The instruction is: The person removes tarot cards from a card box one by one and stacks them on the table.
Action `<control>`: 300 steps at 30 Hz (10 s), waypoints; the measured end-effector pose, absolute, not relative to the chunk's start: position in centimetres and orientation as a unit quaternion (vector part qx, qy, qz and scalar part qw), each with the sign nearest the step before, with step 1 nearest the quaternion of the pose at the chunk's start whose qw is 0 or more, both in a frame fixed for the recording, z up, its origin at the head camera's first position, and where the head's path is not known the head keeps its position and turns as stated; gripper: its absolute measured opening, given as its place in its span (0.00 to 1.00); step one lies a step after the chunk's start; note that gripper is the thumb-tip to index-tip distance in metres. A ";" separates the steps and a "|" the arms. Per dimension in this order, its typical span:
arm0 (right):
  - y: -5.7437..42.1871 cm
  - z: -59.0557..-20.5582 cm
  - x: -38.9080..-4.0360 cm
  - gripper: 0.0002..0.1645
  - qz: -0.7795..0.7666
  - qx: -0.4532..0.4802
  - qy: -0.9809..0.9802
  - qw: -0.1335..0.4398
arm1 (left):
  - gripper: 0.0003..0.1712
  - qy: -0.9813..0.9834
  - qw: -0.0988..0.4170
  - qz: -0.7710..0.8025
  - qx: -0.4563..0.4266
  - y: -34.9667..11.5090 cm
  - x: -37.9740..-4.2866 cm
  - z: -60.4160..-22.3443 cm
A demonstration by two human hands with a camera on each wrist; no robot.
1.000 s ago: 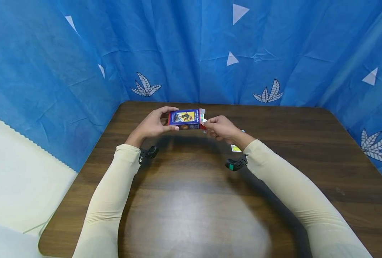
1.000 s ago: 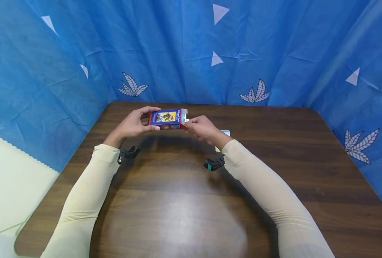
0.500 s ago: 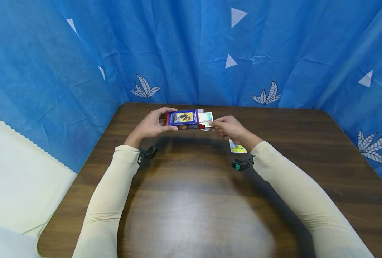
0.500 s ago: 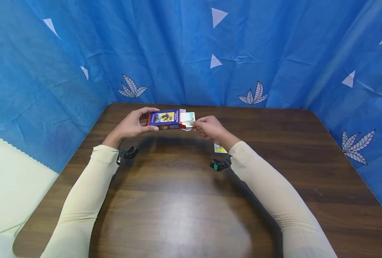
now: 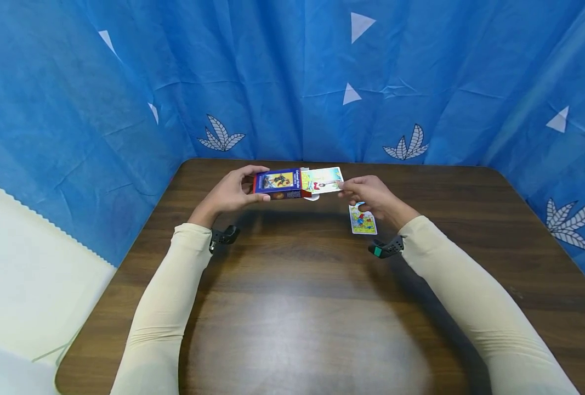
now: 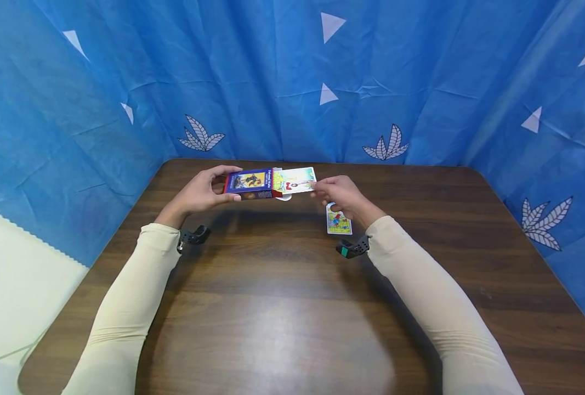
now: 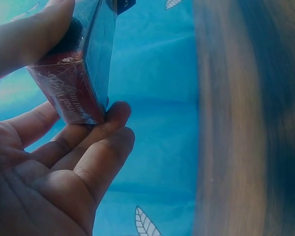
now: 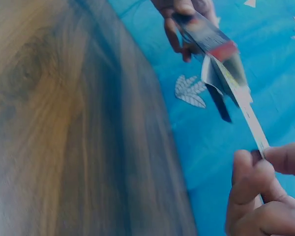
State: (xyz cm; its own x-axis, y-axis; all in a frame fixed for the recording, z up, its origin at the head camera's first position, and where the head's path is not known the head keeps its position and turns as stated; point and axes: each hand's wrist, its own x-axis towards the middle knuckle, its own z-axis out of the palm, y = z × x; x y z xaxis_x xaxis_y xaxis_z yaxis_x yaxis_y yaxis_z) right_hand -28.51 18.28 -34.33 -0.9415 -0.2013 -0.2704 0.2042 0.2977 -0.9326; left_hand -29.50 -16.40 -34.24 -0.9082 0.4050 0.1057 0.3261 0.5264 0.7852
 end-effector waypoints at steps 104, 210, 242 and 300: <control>23.5 -36.8 -31.3 0.21 -0.411 0.052 0.906 0.090 | 0.41 0.883 0.056 0.425 0.191 -16.6 -29.4 -34.8; 21.1 -39.6 -32.7 0.19 -0.336 0.011 0.937 0.089 | 0.39 0.880 0.045 0.436 0.183 -19.6 -29.3 -35.6; 9.6 -34.8 -29.4 0.16 -0.535 -0.100 0.796 0.264 | 0.39 0.877 0.050 0.438 0.189 -19.6 -29.7 -35.3; 16.7 -34.0 -30.4 0.21 -0.603 0.026 0.791 0.100 | 0.40 0.871 0.052 0.453 0.181 -20.3 -29.3 -35.3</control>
